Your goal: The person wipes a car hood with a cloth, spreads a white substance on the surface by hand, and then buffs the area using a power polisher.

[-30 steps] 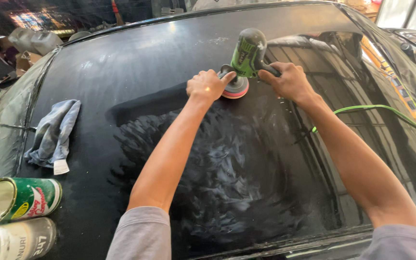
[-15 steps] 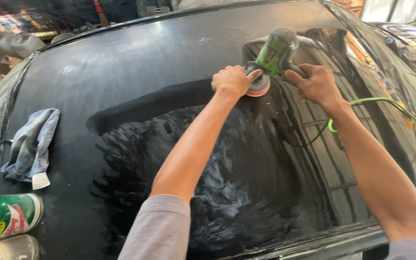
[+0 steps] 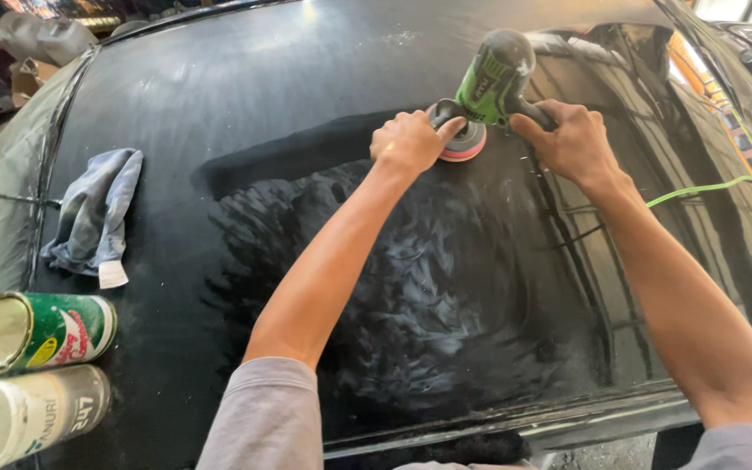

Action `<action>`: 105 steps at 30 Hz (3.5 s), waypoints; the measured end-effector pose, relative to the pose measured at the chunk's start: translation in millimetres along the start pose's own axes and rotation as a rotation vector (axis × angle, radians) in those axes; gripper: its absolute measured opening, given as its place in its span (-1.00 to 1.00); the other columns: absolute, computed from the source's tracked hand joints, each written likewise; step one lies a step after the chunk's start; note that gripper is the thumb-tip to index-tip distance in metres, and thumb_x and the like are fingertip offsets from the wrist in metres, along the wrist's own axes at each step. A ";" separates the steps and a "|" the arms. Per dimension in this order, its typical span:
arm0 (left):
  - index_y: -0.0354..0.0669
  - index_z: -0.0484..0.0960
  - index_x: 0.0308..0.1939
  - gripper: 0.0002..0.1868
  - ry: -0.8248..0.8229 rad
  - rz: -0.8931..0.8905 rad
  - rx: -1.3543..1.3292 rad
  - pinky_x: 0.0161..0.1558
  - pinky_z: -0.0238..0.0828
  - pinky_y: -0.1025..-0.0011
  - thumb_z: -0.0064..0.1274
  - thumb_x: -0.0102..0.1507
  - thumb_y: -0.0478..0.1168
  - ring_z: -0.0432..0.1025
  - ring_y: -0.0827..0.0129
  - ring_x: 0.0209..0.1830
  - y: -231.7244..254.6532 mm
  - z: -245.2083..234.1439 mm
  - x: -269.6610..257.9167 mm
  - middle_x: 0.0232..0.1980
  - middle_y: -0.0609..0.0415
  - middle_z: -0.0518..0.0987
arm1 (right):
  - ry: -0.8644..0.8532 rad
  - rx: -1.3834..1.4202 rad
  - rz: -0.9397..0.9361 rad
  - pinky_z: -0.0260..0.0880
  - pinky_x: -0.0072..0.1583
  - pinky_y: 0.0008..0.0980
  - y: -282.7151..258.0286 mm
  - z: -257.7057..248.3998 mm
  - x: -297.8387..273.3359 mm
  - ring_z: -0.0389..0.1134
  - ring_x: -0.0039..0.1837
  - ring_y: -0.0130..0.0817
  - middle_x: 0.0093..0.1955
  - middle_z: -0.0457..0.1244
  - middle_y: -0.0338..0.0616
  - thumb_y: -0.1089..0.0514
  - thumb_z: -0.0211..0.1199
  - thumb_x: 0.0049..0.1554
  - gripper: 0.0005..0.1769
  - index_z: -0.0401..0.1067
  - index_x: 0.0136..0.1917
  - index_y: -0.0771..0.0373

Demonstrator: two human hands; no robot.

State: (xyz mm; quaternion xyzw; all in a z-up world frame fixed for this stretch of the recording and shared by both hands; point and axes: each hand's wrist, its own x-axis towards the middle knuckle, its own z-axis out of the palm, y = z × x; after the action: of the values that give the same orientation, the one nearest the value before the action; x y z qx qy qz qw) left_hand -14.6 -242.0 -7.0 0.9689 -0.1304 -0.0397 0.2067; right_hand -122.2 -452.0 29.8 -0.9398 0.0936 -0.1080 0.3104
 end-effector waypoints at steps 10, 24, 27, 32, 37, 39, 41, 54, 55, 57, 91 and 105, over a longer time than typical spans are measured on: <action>-0.17 0.68 0.06 -0.10 0.038 -0.088 -0.005 0.07 0.51 0.06 -0.08 0.17 0.58 0.54 -0.01 0.13 -73.6 -23.9 -26.0 0.10 -0.14 0.63 | -0.069 0.050 -0.111 0.38 -0.19 -0.30 -57.5 41.3 -2.0 0.39 -0.34 -0.35 -0.38 0.32 -0.08 -0.26 0.30 0.21 -0.45 0.55 0.17 0.25; -0.19 0.66 0.03 -0.18 0.082 -0.218 -0.006 0.05 0.48 0.05 0.07 0.14 0.50 0.53 -0.02 0.12 -157.8 -50.2 -54.4 0.07 -0.14 0.62 | -0.159 0.061 -0.244 0.43 -0.22 -0.28 -123.7 91.6 3.6 0.41 -0.34 -0.30 -0.34 0.34 -0.07 -0.25 0.31 0.21 -0.46 0.53 0.18 0.24; -0.20 0.66 0.03 -0.17 0.076 -0.250 -0.017 0.07 0.49 0.06 0.07 0.15 0.50 0.53 -0.03 0.13 -171.6 -58.7 -63.9 0.08 -0.16 0.63 | -0.172 0.042 -0.264 0.42 -0.21 -0.26 -136.2 102.3 4.0 0.41 -0.35 -0.29 -0.34 0.34 -0.04 -0.25 0.31 0.22 -0.46 0.54 0.17 0.24; -0.23 0.66 0.00 -0.17 0.096 -0.283 -0.019 0.06 0.48 0.04 0.08 0.15 0.50 0.53 -0.04 0.11 -195.4 -68.6 -79.4 0.07 -0.20 0.62 | -0.184 0.047 -0.269 0.43 -0.20 -0.27 -158.4 119.8 0.0 0.42 -0.34 -0.30 -0.32 0.36 -0.04 -0.24 0.32 0.19 -0.49 0.56 0.15 0.21; -0.26 0.67 -0.02 -0.16 0.106 -0.318 -0.027 0.06 0.48 0.03 0.07 0.16 0.50 0.53 -0.07 0.11 -220.5 -77.1 -96.3 0.04 -0.22 0.63 | -0.204 0.037 -0.321 0.43 -0.15 -0.22 -180.7 134.9 -5.2 0.43 -0.30 -0.27 -0.26 0.39 -0.06 -0.24 0.31 0.19 -0.52 0.57 0.16 0.15; -0.26 0.67 -0.02 -0.17 0.115 -0.335 -0.037 0.08 0.47 0.03 0.07 0.16 0.49 0.53 -0.09 0.10 -229.9 -80.0 -102.6 0.03 -0.23 0.64 | -0.214 0.027 -0.333 0.42 -0.13 -0.18 -188.4 141.9 -5.6 0.44 -0.29 -0.22 -0.26 0.39 -0.02 -0.24 0.30 0.20 -0.51 0.57 0.18 0.15; -0.26 0.67 -0.02 -0.17 0.127 -0.348 -0.047 0.09 0.47 0.04 0.07 0.16 0.49 0.54 -0.09 0.10 -238.2 -82.3 -107.0 0.02 -0.23 0.64 | -0.200 0.020 -0.381 0.42 -0.12 -0.16 -193.8 148.7 -5.0 0.44 -0.26 -0.19 -0.25 0.40 0.00 -0.25 0.31 0.21 -0.51 0.57 0.18 0.15; -0.35 0.65 -0.02 -0.12 0.165 -0.424 -0.080 0.10 0.46 0.02 0.09 0.15 0.49 0.53 -0.14 0.09 -284.4 -97.5 -137.7 0.01 -0.29 0.64 | -0.245 0.010 -0.443 0.43 -0.06 -0.12 -234.3 185.7 -9.1 0.48 -0.16 -0.13 -0.22 0.42 -0.03 -0.27 0.31 0.17 -0.51 0.58 0.15 0.12; -0.35 0.66 -0.02 -0.12 0.162 -0.440 -0.091 0.10 0.46 0.03 0.09 0.14 0.49 0.54 -0.14 0.09 -287.3 -99.4 -140.9 0.01 -0.29 0.65 | -0.247 0.014 -0.453 0.44 -0.05 -0.12 -237.7 188.3 -9.8 0.48 -0.16 -0.13 -0.21 0.42 -0.04 -0.27 0.31 0.17 -0.51 0.58 0.15 0.12; -0.36 0.66 -0.03 -0.12 0.159 -0.458 -0.096 0.10 0.47 0.02 0.09 0.14 0.49 0.55 -0.14 0.08 -293.0 -103.2 -147.3 0.01 -0.30 0.65 | -0.238 0.009 -0.475 0.43 -0.05 -0.09 -243.8 193.1 -12.1 0.48 -0.14 -0.09 -0.21 0.42 -0.03 -0.27 0.31 0.17 -0.51 0.58 0.15 0.10; -0.34 0.65 -0.01 -0.16 0.056 -0.455 0.032 0.05 0.48 0.04 0.08 0.19 0.46 0.56 -0.09 0.00 -236.7 -116.6 -185.8 -0.05 -0.29 0.65 | -0.392 0.173 -0.363 0.47 -0.26 -0.32 -216.2 155.2 -48.3 0.44 -0.38 -0.34 -0.41 0.34 -0.07 -0.18 0.30 0.19 -0.52 0.55 0.16 0.22; -0.24 0.64 0.03 -0.20 0.001 -0.260 0.062 0.07 0.48 0.06 0.09 0.17 0.46 0.53 -0.07 0.10 -145.2 -71.9 -123.3 0.05 -0.21 0.63 | -0.260 0.136 -0.248 0.39 -0.24 -0.37 -123.9 84.5 -45.4 0.40 -0.37 -0.39 -0.43 0.30 -0.14 -0.21 0.27 0.25 -0.52 0.54 0.08 0.28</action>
State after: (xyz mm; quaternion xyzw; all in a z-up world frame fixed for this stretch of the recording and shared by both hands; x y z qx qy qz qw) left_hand -89.6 -52.9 1.7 0.9835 -0.0049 -0.0614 0.1700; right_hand -130.2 -295.6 31.8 -0.9270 -0.0716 -0.0291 0.3670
